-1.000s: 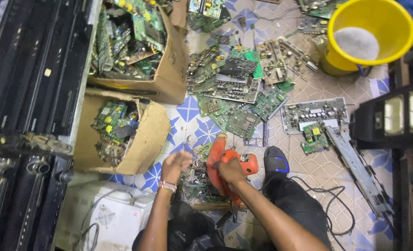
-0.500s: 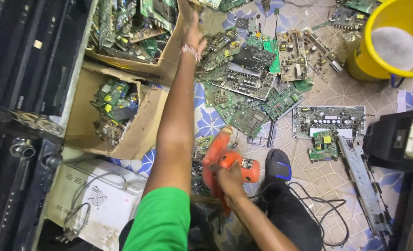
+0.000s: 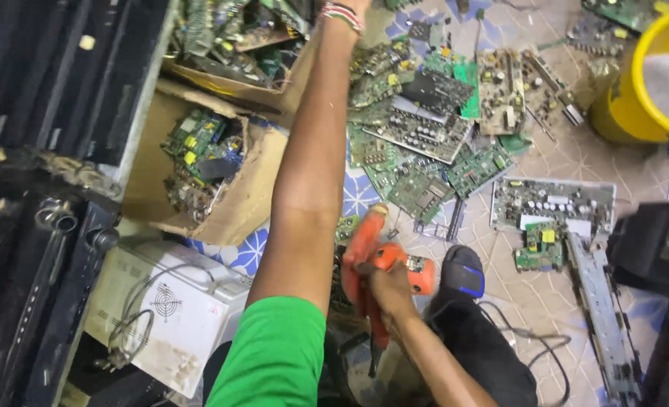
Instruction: Using a handheld electric air blower to remove dust from salvaged circuit boards and electronic components.
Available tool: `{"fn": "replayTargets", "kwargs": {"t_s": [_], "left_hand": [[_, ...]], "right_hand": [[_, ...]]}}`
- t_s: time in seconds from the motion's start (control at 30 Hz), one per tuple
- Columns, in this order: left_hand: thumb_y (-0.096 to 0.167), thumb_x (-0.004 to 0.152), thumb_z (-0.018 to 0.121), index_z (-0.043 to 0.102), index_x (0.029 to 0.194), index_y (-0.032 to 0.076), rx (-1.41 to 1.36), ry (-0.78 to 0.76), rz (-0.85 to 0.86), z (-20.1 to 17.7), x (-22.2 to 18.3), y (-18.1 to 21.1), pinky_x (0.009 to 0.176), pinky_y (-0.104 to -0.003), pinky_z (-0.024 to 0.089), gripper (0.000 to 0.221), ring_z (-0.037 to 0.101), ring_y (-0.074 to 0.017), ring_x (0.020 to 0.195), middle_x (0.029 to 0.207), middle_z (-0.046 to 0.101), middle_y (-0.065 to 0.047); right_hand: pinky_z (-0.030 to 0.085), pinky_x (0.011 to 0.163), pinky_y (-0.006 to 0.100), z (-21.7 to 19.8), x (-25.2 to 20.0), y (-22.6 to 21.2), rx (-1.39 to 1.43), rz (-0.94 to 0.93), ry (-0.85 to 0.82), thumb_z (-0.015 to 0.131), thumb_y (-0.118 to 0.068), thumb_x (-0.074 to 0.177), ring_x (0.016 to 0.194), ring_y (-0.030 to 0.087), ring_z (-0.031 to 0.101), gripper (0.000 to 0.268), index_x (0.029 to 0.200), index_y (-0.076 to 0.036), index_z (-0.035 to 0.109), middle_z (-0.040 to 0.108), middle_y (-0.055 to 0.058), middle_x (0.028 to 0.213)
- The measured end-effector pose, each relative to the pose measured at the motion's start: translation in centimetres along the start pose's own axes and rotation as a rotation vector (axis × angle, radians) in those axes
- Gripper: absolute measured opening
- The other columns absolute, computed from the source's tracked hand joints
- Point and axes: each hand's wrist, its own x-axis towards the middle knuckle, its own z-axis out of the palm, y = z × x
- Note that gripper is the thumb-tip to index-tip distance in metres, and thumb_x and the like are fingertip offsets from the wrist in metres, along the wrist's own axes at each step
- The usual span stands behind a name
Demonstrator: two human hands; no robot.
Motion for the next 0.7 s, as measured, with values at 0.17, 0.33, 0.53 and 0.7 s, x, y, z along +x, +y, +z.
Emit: {"fn": "replayTargets", "kwargs": {"t_s": [0.17, 0.33, 0.53, 0.7], "left_hand": [[0.028, 0.083, 0.087, 0.074, 0.095, 0.011, -0.188, 0.005, 0.034, 1.5, -0.9, 1.2, 0.067, -0.058, 0.065, 0.025, 0.073, -0.0408, 0.072, 0.083, 0.072, -0.019], [0.026, 0.093, 0.080, 0.071, 0.114, 0.008, 0.063, 0.245, -0.013, -0.5, -22.0, 13.0, 0.086, -0.048, 0.062, 0.029, 0.071, -0.0289, 0.094, 0.102, 0.072, -0.013], [0.034, 0.096, 0.077, 0.069, 0.113, 0.015, 0.005, 0.761, 0.155, -13.9, -37.2, 15.5, 0.098, -0.036, 0.059, 0.027, 0.069, -0.0181, 0.099, 0.104, 0.070, -0.002], [0.027, 0.098, 0.075, 0.058, 0.126, 0.003, -0.093, 1.065, 0.303, -24.2, -35.4, 17.4, 0.102, -0.045, 0.060, 0.041, 0.064, -0.0383, 0.120, 0.130, 0.062, -0.024]], "right_hand": [[0.051, 0.051, 0.044, -0.5, 3.8, 1.6, -0.012, -0.003, 0.064, 0.077, -0.021, 0.075, 0.066, 0.033, 0.067, 0.031, 0.099, -0.004, 0.064, 0.066, 0.020, 0.070], [0.050, 0.046, 0.045, -1.8, 6.5, 1.9, -0.029, -0.057, 0.015, 0.076, -0.018, 0.078, 0.058, 0.034, 0.067, 0.030, 0.099, 0.000, 0.063, 0.065, 0.022, 0.071], [0.051, 0.057, 0.044, -4.2, 11.7, 3.1, -0.193, -0.173, 0.030, 0.075, -0.027, 0.081, 0.068, 0.027, 0.069, 0.029, 0.098, -0.003, 0.068, 0.065, 0.015, 0.078], [0.058, 0.058, 0.051, -3.9, 12.3, 2.8, -0.022, -0.174, 0.133, 0.081, -0.016, 0.081, 0.066, 0.029, 0.074, 0.032, 0.102, 0.001, 0.063, 0.066, 0.017, 0.080]]}}
